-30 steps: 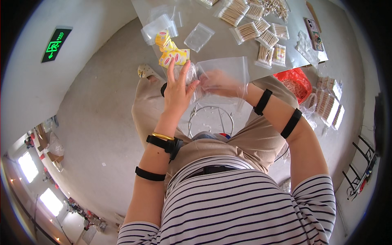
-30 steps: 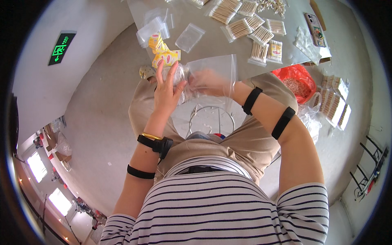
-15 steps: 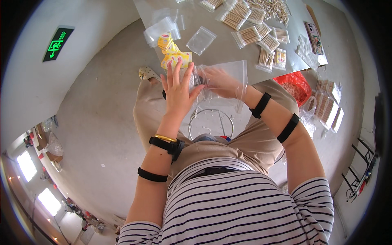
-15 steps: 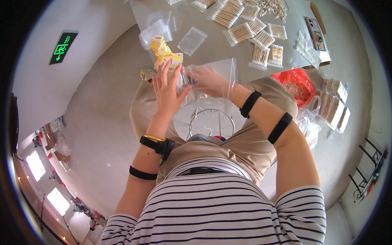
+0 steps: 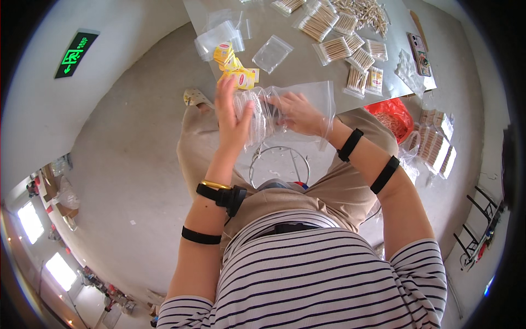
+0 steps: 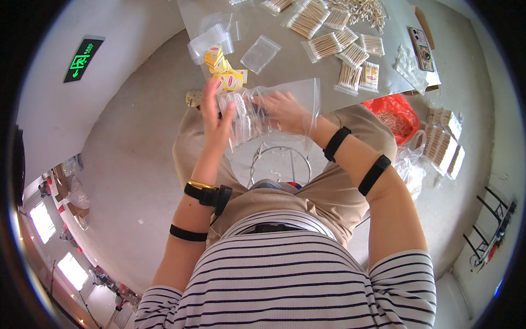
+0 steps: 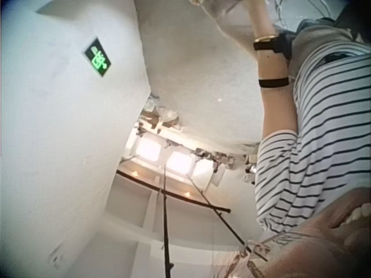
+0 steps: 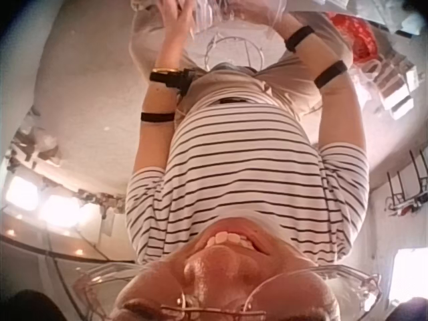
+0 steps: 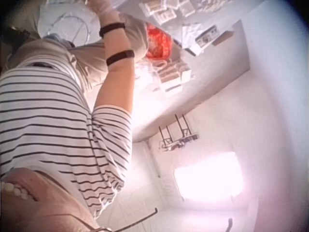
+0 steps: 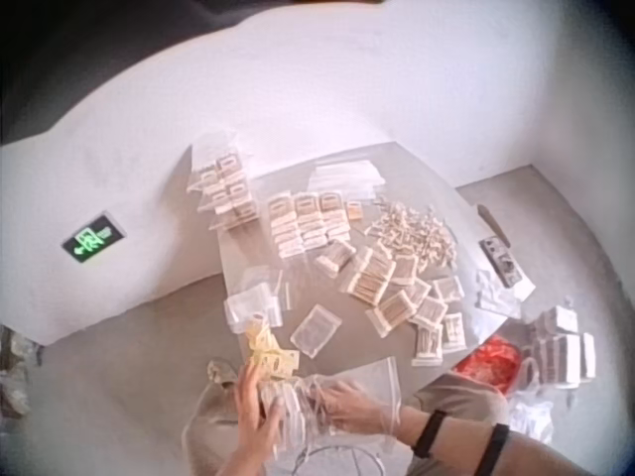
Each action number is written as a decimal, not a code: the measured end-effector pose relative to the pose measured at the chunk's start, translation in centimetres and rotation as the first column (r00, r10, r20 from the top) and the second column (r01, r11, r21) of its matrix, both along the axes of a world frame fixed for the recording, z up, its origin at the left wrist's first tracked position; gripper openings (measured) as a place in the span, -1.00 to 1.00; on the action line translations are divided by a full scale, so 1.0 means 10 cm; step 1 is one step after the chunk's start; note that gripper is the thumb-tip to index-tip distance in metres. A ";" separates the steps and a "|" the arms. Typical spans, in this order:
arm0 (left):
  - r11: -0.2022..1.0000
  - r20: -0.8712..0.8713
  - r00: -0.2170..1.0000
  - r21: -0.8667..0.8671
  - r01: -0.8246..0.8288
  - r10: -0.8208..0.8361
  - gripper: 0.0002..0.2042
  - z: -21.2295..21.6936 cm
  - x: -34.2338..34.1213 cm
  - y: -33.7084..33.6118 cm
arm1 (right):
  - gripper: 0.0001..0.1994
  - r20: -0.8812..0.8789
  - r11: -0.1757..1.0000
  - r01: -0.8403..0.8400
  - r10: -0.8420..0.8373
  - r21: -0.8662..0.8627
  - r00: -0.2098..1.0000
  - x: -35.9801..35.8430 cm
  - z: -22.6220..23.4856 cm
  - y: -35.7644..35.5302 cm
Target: The person repeatedly picks up small rectangular items from a table and places them into clear plastic bags. They then seal the bags and set them aside. The process is repeated multiple times with different items.
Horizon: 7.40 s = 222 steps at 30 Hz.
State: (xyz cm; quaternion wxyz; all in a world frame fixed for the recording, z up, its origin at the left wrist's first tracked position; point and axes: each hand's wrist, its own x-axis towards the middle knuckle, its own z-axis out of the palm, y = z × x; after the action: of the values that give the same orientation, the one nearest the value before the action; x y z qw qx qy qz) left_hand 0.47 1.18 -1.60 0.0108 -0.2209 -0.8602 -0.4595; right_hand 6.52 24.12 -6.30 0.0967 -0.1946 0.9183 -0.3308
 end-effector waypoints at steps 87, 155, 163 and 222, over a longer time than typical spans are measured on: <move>0.846 -0.211 0.961 -0.532 0.040 -0.178 -0.32 0.07 0.20 0.00 | -0.47 0.605 0.833 0.236 0.142 -0.500 0.783 -0.18 0.05 0.06; 0.744 -0.132 0.915 -0.632 0.218 -0.381 -0.15 0.09 0.03 -0.03 | -0.29 0.726 0.771 0.205 0.424 -0.603 0.542 -0.10 -0.01 0.10; 0.771 -0.134 0.920 -0.597 0.221 -0.367 -0.15 0.06 0.05 -0.02 | -0.33 0.757 0.863 0.132 0.343 -0.488 0.556 -0.16 0.30 0.11; 0.812 -0.111 0.943 -0.545 0.206 -0.314 -0.09 0.03 0.09 0.02 | -0.64 0.769 0.656 0.455 0.322 -0.602 0.553 -0.05 0.17 -0.03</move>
State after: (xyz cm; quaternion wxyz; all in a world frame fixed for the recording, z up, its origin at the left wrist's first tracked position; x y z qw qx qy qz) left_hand 1.37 1.35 -1.35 -0.0289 -0.3755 -0.9088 -0.1795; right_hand 6.06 23.83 -4.62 0.4134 0.0035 0.5414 -0.7321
